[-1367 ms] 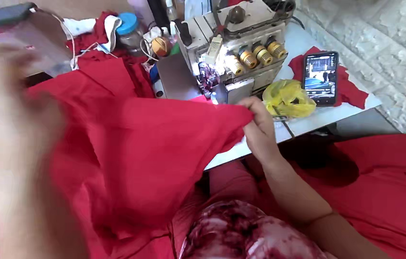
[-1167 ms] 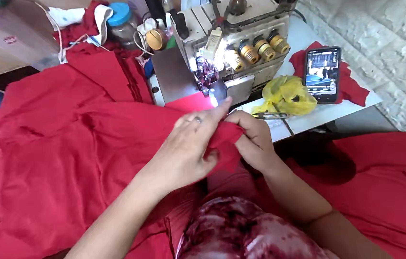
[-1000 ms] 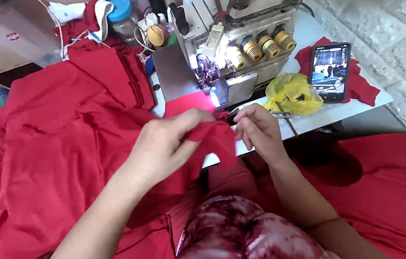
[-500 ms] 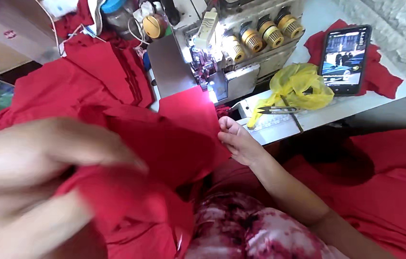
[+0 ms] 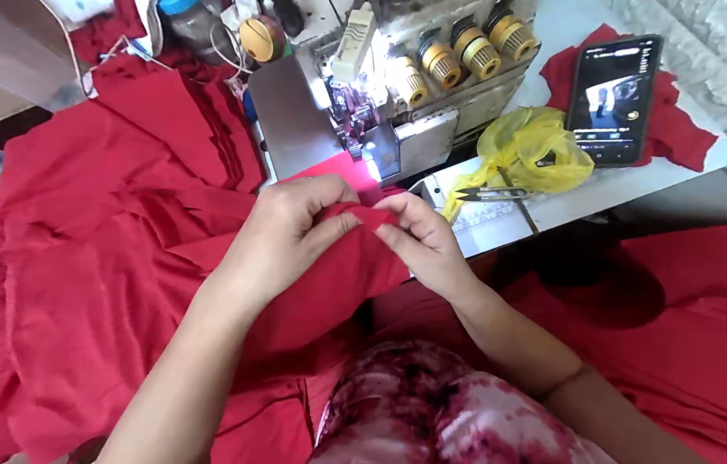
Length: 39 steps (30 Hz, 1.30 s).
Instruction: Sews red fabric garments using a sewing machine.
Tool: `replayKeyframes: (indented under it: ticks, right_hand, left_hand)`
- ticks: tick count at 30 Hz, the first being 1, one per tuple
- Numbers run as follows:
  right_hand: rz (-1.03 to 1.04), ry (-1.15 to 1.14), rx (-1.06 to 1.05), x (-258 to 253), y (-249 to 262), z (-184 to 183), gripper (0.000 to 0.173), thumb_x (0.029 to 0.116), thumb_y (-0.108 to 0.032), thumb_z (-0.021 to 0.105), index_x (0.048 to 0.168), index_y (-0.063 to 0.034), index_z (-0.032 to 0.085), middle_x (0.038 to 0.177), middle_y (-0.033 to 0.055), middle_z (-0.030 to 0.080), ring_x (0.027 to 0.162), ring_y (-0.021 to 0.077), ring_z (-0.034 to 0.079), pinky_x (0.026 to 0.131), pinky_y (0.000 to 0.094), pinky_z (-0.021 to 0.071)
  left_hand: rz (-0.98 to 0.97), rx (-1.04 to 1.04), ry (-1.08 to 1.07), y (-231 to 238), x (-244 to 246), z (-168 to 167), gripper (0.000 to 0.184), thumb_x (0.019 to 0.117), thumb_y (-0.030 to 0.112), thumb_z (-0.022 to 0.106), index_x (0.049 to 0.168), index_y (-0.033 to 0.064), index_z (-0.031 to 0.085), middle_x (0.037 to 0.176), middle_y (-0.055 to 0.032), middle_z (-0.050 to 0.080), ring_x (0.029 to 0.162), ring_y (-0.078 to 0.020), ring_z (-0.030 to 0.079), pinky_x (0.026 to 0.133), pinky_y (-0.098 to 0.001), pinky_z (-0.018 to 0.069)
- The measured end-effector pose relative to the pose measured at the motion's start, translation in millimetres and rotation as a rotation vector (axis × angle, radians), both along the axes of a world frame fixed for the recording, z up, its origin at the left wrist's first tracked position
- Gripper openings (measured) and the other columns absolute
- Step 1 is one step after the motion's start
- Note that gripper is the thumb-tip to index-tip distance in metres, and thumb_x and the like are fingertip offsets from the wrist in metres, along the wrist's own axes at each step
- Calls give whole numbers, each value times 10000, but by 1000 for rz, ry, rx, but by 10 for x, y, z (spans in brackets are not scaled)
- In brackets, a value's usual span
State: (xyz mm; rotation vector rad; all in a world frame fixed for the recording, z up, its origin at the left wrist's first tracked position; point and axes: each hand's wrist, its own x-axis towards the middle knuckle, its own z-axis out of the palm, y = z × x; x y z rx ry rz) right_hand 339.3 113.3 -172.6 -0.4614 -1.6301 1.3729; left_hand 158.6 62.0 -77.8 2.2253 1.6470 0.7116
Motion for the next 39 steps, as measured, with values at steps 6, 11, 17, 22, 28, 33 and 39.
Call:
replayKeyframes:
  ticks: [6, 11, 17, 22, 28, 33, 39]
  right_hand:
    - [167, -73, 41, 71, -166, -155, 275, 1023, -74, 546, 1252, 78, 560, 985, 62, 701, 872, 18, 675, 783, 207, 584]
    - [407, -140, -83, 309, -619, -578, 266, 1054, -38, 464, 1198, 157, 573, 1070, 164, 701, 978, 73, 695, 884, 229, 569]
    - [127, -78, -379, 430, -696, -674, 352, 1006, -16, 566, 1331, 78, 467, 921, 27, 738, 760, 94, 736, 699, 286, 641]
    - [38, -244, -507, 424, -445, -603, 629, 996, -57, 601, 1547, 2, 302, 797, 27, 725, 639, 104, 721, 601, 254, 624]
    - [23, -297, -427, 495, -465, -652, 131, 993, -101, 624, 988, 20, 674, 817, 5, 739, 641, 44, 701, 584, 205, 601]
    - [-4, -335, -232, 602, -483, -709, 191, 986, -128, 637, 936, 34, 725, 826, 18, 740, 667, -7, 678, 619, 158, 581]
    - [21, -308, -190, 664, -477, -777, 174, 933, -156, 710, 883, 11, 727, 798, 3, 723, 676, -21, 669, 630, 151, 581]
  left_hand:
    - [-44, 141, -1, -76, -83, -59, 195, 986, 126, 545, 1022, 51, 722, 918, -13, 705, 839, -12, 629, 780, -168, 496]
    - [43, 205, 26, -37, -196, -88, 204, 1004, 138, 567, 970, 12, 723, 861, -55, 697, 776, -1, 597, 734, -149, 457]
    - [92, 225, -165, 119, -256, -422, 185, 975, 116, 604, 1011, -7, 737, 909, -53, 711, 811, 34, 578, 776, -128, 446]
    - [135, 334, -56, 307, -175, -352, 172, 990, 108, 609, 1018, 3, 742, 933, -105, 728, 836, -69, 622, 794, -213, 465]
    - [177, 210, -58, 535, -401, -687, 203, 969, 269, 682, 1032, 82, 731, 978, -57, 705, 927, -114, 627, 854, -294, 466]
    - [186, 142, -97, 543, -408, -601, 218, 1004, 277, 639, 1036, 69, 698, 914, -7, 690, 808, -1, 619, 746, -169, 494]
    - [281, 111, -13, 434, -185, -458, 183, 1003, 183, 607, 966, 70, 747, 905, -45, 707, 869, -93, 627, 805, -272, 456]
